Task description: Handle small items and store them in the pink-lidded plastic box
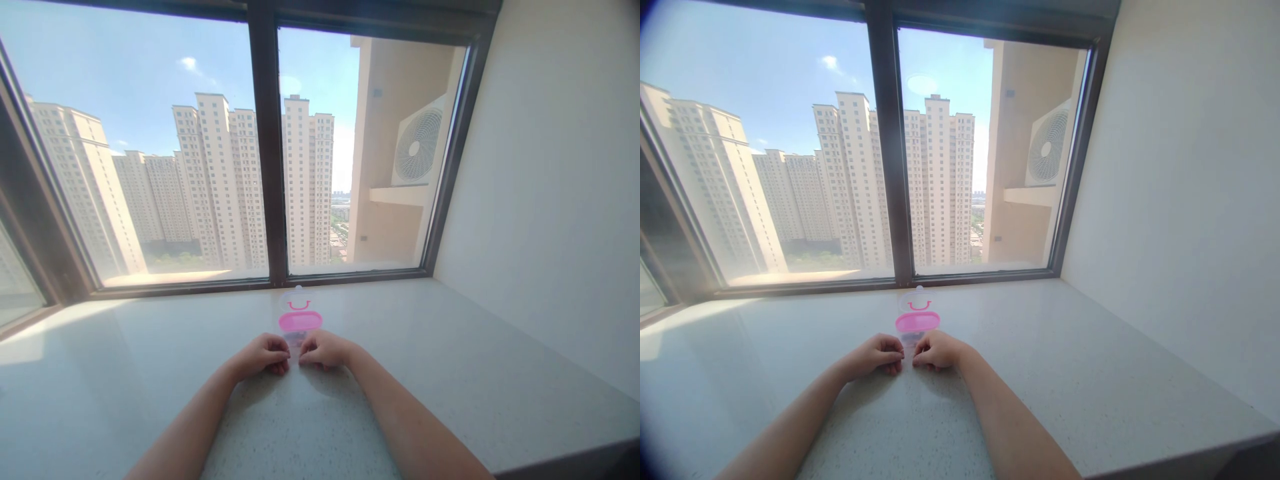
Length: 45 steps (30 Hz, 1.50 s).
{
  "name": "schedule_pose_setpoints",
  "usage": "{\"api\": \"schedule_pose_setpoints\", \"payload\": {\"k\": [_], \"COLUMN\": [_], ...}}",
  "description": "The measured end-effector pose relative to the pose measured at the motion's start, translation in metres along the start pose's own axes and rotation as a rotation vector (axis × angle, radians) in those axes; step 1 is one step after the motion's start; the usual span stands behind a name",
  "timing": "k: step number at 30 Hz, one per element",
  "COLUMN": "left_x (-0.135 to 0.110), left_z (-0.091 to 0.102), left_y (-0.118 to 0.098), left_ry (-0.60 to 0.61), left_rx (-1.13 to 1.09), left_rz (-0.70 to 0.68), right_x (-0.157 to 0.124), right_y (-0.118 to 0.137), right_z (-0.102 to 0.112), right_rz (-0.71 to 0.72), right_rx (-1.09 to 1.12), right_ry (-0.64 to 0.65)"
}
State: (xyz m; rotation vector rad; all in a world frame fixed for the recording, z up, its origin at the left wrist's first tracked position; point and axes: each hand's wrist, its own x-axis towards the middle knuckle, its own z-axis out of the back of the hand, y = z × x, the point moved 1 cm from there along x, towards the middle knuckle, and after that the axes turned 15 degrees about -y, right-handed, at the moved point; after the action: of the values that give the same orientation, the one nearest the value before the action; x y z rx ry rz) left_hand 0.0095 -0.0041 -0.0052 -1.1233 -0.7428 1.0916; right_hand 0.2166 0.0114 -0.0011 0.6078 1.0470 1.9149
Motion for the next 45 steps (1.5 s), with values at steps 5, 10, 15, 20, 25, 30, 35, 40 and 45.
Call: {"api": "schedule_pose_setpoints", "payload": {"k": [5,10,15,20,25,30,35,40,45], "left_x": [0.000,0.000,0.000,0.001,0.000,0.000,0.001,0.001,0.000], "left_z": [0.000,0.001,0.001,0.000,0.000,0.000,0.000,0.000,-0.001], "left_y": [0.001,0.001,0.001,0.000,-0.002,-0.001,0.001,0.000,-0.002], "left_ry": [0.004,0.003,0.006,0.012,0.007,0.004,0.002,-0.001,0.005], "left_rx": [-0.004,-0.003,-0.012,-0.026,-0.007,-0.003,-0.009,0.003,-0.006], "left_rz": [-0.003,-0.003,0.003,0.007,0.016,0.019,0.028,0.025,0.038], "right_x": [0.001,0.001,0.001,0.002,0.002,0.004,0.005,0.005,0.005], "right_y": [0.001,0.002,0.002,0.002,0.000,-0.003,-0.006,-0.008,-0.010], "right_z": [0.000,0.000,0.000,-0.001,-0.001,0.000,0.001,0.001,0.000], "right_rz": [-0.003,0.001,0.020,0.016,0.014,0.021,0.033,0.039,0.064], "right_rx": [0.002,-0.005,-0.013,0.014,0.030,0.019,0.005,0.005,0.026], "right_ry": [0.003,-0.001,0.009,0.002,0.003,0.018,0.032,0.037,0.030]}}
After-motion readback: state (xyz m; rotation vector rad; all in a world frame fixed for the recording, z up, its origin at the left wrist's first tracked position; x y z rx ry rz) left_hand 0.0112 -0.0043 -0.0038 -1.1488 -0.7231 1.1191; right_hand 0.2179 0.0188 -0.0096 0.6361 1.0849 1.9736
